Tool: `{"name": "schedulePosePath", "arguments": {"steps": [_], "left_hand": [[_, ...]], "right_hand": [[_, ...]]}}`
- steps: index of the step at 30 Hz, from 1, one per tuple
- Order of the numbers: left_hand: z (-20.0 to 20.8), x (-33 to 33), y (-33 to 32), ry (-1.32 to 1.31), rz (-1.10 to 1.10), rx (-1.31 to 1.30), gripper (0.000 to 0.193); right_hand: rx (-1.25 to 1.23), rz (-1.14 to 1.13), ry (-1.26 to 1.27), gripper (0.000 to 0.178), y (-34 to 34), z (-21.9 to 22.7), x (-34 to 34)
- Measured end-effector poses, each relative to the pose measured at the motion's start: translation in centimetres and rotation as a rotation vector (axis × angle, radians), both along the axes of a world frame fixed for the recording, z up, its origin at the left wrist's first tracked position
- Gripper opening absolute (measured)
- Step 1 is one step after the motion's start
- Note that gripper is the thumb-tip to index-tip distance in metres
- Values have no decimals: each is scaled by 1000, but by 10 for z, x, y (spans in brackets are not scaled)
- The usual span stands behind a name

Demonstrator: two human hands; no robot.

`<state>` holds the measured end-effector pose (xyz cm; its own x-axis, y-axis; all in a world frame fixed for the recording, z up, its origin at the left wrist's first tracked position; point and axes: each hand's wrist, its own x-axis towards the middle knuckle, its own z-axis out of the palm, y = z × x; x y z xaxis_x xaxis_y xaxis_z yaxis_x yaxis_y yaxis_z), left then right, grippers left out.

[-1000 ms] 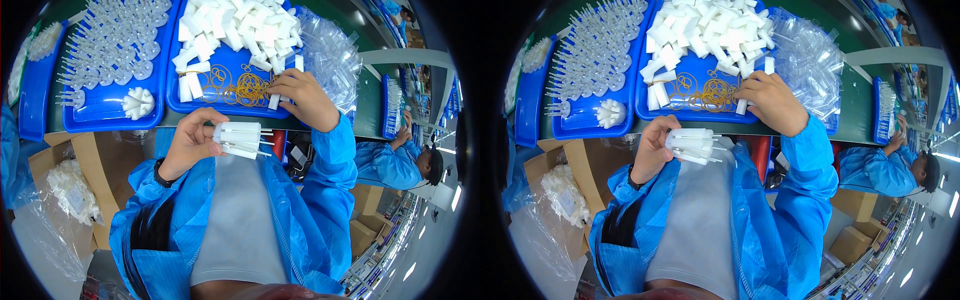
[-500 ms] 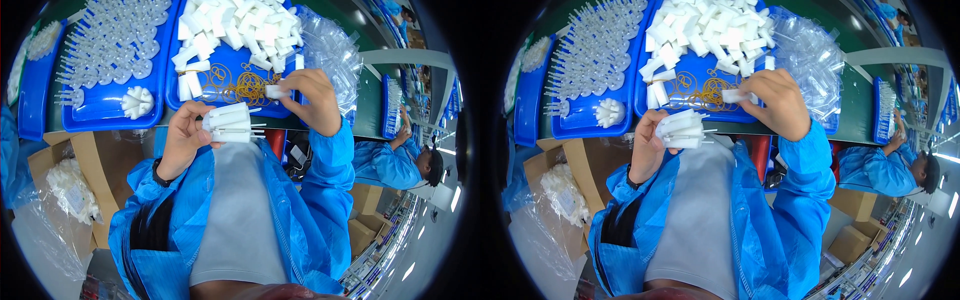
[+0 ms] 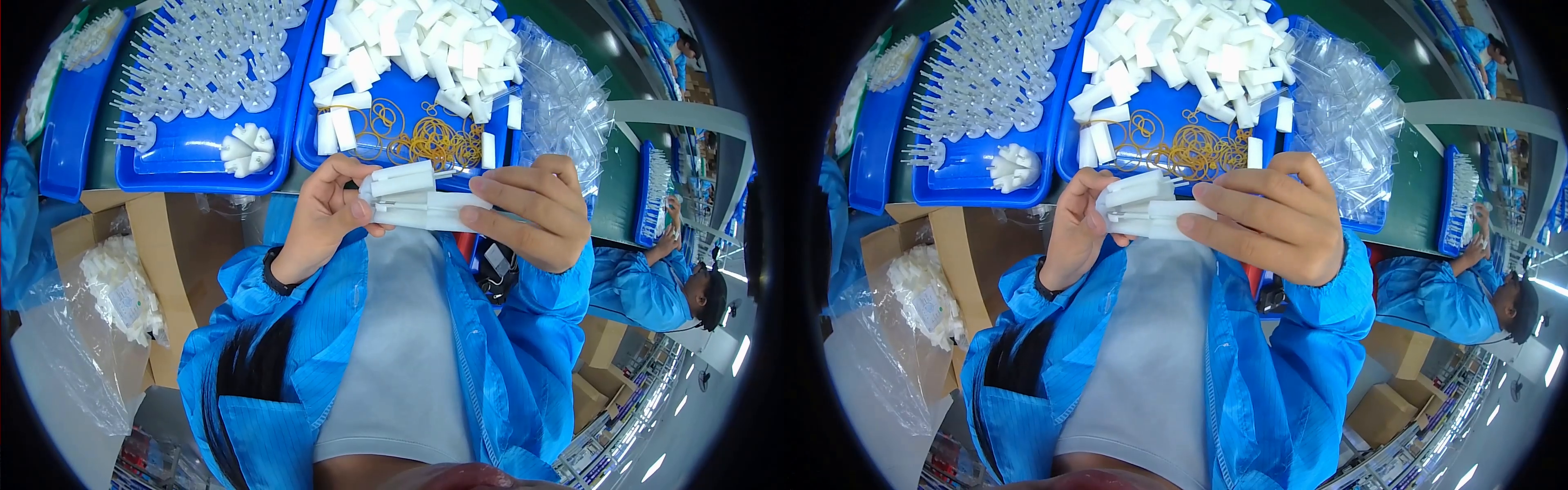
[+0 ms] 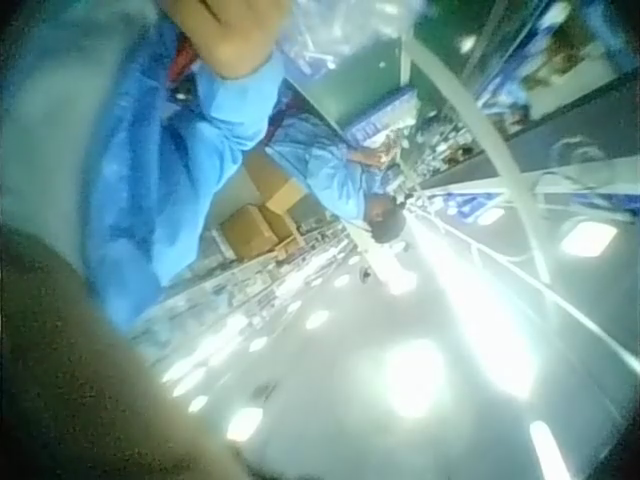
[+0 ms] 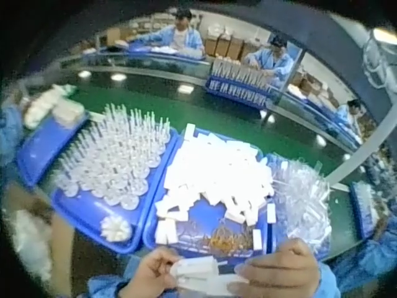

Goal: The person attaches foam pieces onto plastic multi-prong holders by hand, moves trays of components onto an upper shelf, and slides clear plastic covers over the assembled parts.

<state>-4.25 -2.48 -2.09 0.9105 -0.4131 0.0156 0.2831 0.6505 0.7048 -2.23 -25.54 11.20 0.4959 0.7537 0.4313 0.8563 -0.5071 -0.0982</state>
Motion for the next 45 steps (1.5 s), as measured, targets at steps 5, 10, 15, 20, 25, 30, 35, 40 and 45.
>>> {"name": "schedulePosePath", "arguments": {"steps": [5, 10, 15, 20, 25, 30, 35, 40, 45], "left_hand": [[-1, 0, 1, 13, -16, -17, 37], [-1, 0, 0, 11, -23, -50, 35], [3, 0, 0, 28, -45, -43, 33], [11, -1, 0, 17, -125, 76, 50], [9, 6, 7, 42, -264, -72, 37], [39, 4, 41, -95, -315, -100, 65], [54, -11, 107, -424, 83, 29, 75], [51, -1, 142, -266, 741, 768, 59], [39, 20, 142, -385, 780, 1301, 56]], "right_hand": [[-32, 46, -177, 31, 0, -3, 1], [-44, 61, -196, 30, -1, -3, 1], [-85, 81, -210, 29, 7, -1, -1], [-162, 137, -239, 31, 23, -4, -6], [-168, 211, -149, 28, 29, 2, 2], [606, 332, 2, 41, 8, -22, 10], [492, 101, -5, 43, 3, -22, 9], [182, -69, 71, 40, 5, -19, 7], [91, -153, 146, 30, 8, -22, 12]]}}
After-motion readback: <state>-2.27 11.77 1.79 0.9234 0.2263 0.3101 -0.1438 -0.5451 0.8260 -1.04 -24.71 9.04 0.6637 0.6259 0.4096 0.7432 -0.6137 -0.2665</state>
